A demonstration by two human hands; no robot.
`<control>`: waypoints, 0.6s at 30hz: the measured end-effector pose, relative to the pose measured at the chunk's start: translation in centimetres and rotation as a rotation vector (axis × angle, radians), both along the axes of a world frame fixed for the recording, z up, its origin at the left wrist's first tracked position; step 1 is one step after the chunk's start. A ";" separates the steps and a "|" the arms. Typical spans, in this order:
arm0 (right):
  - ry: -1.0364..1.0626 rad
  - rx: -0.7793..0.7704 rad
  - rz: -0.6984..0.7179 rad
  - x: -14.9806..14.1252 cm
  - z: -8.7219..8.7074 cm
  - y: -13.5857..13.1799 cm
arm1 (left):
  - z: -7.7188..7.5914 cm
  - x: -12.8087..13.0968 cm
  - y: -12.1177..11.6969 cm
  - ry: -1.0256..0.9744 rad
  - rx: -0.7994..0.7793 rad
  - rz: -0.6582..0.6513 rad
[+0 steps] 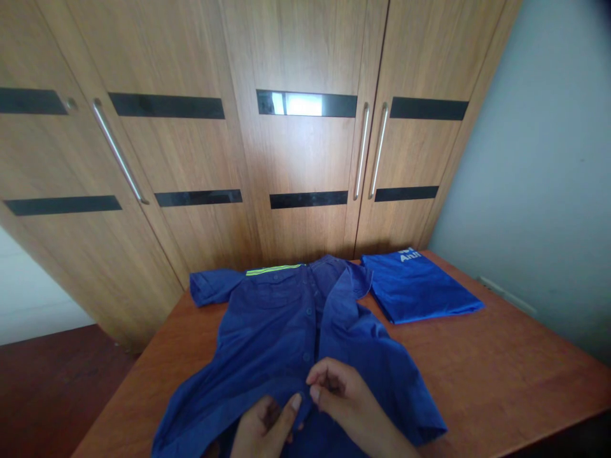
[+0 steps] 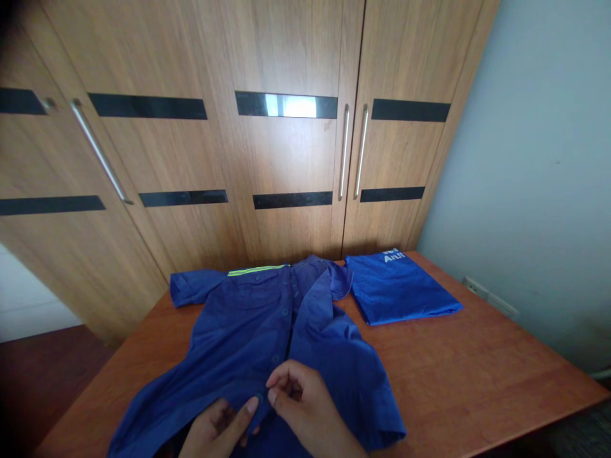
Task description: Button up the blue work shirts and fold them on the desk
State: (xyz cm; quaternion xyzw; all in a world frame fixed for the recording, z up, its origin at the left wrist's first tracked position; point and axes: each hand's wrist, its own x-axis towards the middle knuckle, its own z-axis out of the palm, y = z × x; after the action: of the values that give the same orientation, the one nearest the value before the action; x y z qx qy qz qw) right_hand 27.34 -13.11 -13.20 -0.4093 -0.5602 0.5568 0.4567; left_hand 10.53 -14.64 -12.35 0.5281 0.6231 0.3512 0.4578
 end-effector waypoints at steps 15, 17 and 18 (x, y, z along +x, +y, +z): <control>-1.094 0.262 -0.030 1.5 -0.6 -2.4 | -1.6 0.5 0.5 -0.072 0.012 -0.031; -1.129 0.277 -0.045 1.5 -0.6 -2.3 | -1.7 0.5 0.4 -0.065 0.022 -0.007; -1.128 0.274 -0.045 1.5 -0.6 -2.3 | -1.9 0.5 0.4 -0.059 0.032 0.003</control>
State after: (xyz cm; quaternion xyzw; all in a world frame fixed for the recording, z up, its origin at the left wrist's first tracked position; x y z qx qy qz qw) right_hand 28.88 -15.39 -13.81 -0.5916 -0.7751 0.1652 0.1481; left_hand 11.01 -14.26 -14.20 0.5237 0.6043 0.3775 0.4670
